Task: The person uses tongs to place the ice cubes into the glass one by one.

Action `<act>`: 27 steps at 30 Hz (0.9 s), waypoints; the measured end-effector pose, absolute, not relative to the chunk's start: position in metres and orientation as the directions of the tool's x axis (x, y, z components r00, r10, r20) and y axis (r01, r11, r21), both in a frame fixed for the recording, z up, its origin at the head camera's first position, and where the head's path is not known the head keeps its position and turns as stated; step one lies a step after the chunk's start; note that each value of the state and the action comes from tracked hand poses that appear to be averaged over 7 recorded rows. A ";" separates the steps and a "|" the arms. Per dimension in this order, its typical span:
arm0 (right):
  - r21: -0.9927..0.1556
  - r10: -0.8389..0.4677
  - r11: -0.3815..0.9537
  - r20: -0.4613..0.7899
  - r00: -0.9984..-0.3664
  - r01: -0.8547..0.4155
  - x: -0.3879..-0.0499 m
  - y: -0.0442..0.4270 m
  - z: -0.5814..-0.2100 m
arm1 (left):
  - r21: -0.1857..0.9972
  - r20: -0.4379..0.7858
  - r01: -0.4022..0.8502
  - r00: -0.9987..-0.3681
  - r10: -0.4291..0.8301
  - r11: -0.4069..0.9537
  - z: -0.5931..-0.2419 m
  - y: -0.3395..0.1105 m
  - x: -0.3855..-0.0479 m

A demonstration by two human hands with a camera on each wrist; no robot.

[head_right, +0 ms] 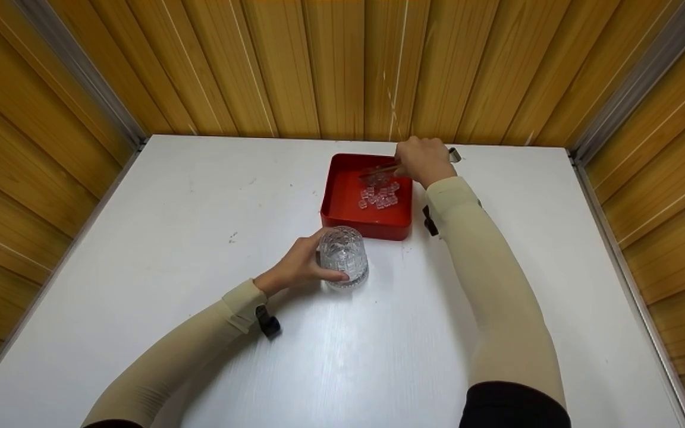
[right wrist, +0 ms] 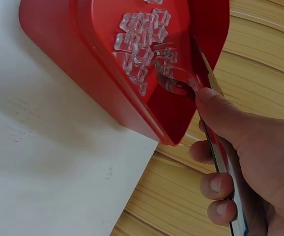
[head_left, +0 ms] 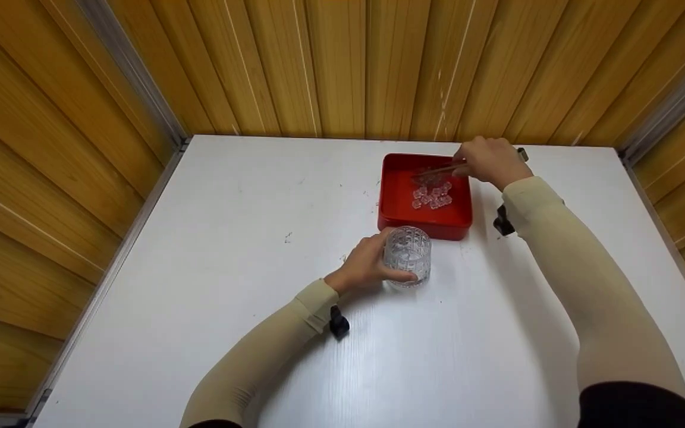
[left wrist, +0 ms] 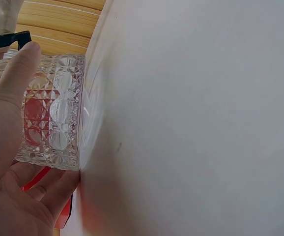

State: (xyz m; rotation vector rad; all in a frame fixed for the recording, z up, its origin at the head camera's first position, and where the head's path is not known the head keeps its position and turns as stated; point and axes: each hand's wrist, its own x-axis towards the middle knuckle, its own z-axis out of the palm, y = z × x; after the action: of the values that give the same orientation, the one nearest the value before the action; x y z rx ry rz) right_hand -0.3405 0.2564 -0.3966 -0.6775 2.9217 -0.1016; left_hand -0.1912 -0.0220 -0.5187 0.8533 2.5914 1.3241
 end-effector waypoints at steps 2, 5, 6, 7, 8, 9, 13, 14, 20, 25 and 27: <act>-0.097 -0.443 0.896 -0.121 -0.888 -0.434 -0.341 0.257 -0.397 | 0.775 0.154 0.433 -0.836 0.527 0.460 -0.519 -0.022 -0.192; -0.100 -0.442 0.897 -0.128 -0.888 -0.432 -0.341 0.258 -0.398 | 0.774 0.156 0.436 -0.834 0.529 0.460 -0.519 -0.022 -0.192; -0.100 -0.441 0.897 -0.130 -0.888 -0.431 -0.341 0.258 -0.398 | 0.773 0.155 0.436 -0.834 0.530 0.460 -0.519 -0.021 -0.192; -0.101 -0.441 0.897 -0.133 -0.888 -0.430 -0.341 0.258 -0.399 | 0.773 0.154 0.436 -0.834 0.531 0.461 -0.519 -0.021 -0.192; -0.103 -0.440 0.898 -0.136 -0.888 -0.429 -0.341 0.258 -0.399 | 0.774 0.151 0.434 -0.833 0.531 0.460 -0.519 -0.021 -0.192; -0.105 -0.438 0.898 -0.139 -0.888 -0.427 -0.340 0.259 -0.399 | 0.775 0.150 0.433 -0.833 0.532 0.460 -0.520 -0.021 -0.192; -0.113 -0.436 0.899 -0.137 -0.889 -0.424 -0.340 0.258 -0.400 | 0.782 0.148 0.428 -0.834 0.531 0.454 -0.520 -0.021 -0.192; -0.117 -0.436 0.899 -0.134 -0.890 -0.423 -0.339 0.258 -0.400 | 0.783 0.151 0.429 -0.834 0.531 0.451 -0.520 -0.021 -0.192; -0.150 -0.425 0.901 -0.116 -0.898 -0.407 -0.338 0.258 -0.402 | 0.779 0.154 0.431 -0.835 0.528 0.456 -0.521 -0.022 -0.192; -0.163 -0.413 0.905 -0.111 -0.904 -0.394 -0.337 0.256 -0.405 | 0.781 0.150 0.426 -0.838 0.525 0.457 -0.522 -0.023 -0.191; -0.150 -0.414 0.906 -0.105 -0.904 -0.397 -0.337 0.256 -0.405 | 0.776 0.154 0.432 -0.836 0.527 0.459 -0.522 -0.023 -0.191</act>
State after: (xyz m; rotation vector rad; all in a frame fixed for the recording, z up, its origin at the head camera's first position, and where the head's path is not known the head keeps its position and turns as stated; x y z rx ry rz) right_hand -0.3375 0.2559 -0.4054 -0.6272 2.9350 -0.1885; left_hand -0.1910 -0.0231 -0.5224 0.8541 2.5901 1.3285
